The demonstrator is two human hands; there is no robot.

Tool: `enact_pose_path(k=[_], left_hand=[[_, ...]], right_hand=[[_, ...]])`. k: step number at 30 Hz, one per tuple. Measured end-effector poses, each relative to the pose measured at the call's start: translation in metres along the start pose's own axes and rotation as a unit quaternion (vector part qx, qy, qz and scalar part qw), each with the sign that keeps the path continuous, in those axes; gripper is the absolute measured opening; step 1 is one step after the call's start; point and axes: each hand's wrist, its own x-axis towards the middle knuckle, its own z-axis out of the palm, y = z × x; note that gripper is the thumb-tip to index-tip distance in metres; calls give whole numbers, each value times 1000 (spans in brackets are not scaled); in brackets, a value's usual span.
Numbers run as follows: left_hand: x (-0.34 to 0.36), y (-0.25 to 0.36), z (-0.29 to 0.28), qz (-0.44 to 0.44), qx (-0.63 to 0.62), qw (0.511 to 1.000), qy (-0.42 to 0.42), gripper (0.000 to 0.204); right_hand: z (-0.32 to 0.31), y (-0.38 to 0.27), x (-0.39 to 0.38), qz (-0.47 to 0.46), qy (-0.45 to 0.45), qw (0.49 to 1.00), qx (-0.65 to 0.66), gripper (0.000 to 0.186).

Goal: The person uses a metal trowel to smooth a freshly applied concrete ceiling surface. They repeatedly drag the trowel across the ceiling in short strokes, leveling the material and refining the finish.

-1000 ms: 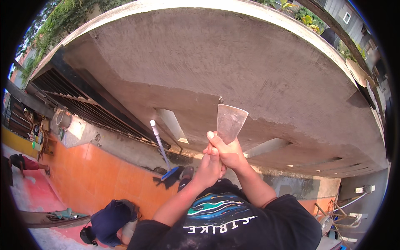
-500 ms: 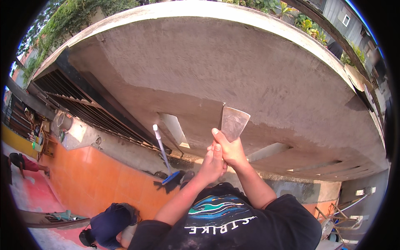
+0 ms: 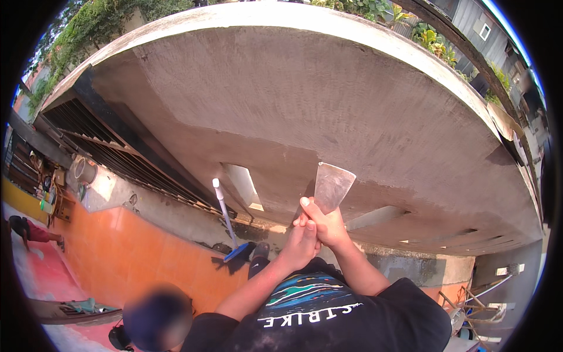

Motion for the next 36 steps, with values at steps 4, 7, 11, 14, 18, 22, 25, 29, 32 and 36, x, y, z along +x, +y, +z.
enact_pose_path(k=[4,7,11,14,18,22,25,29,32,36], left_hand=[[4,-18,-3,-19,-18,1000,14,72],[8,-18,-6,-33,-2,999,16,72],[23,9,-7,22,37,999,29,73],[42,51,-10,106,85,991,17,77],[39,87,-1,144,55,988,-21,73],[13,60,4,68,120,990,-28,80],[0,21,8,40,117,992,31,84],[3,-3,4,42,126,990,38,89],[18,4,6,68,105,990,66,91],[38,29,4,67,47,994,74,92]], right_hand=[[-6,11,9,-24,12,1000,2,42],[-2,6,11,-23,26,999,3,42],[9,-21,16,-52,28,998,5,40],[13,-63,21,-160,-2,986,55,38],[6,-97,10,-232,-61,970,39,36],[4,-54,-5,-107,-39,992,49,35],[-1,-8,-3,-31,-23,998,52,36],[-6,12,4,-23,-17,997,67,34],[-4,-9,11,-37,-15,998,42,34],[3,-52,21,-69,-25,997,14,35]])
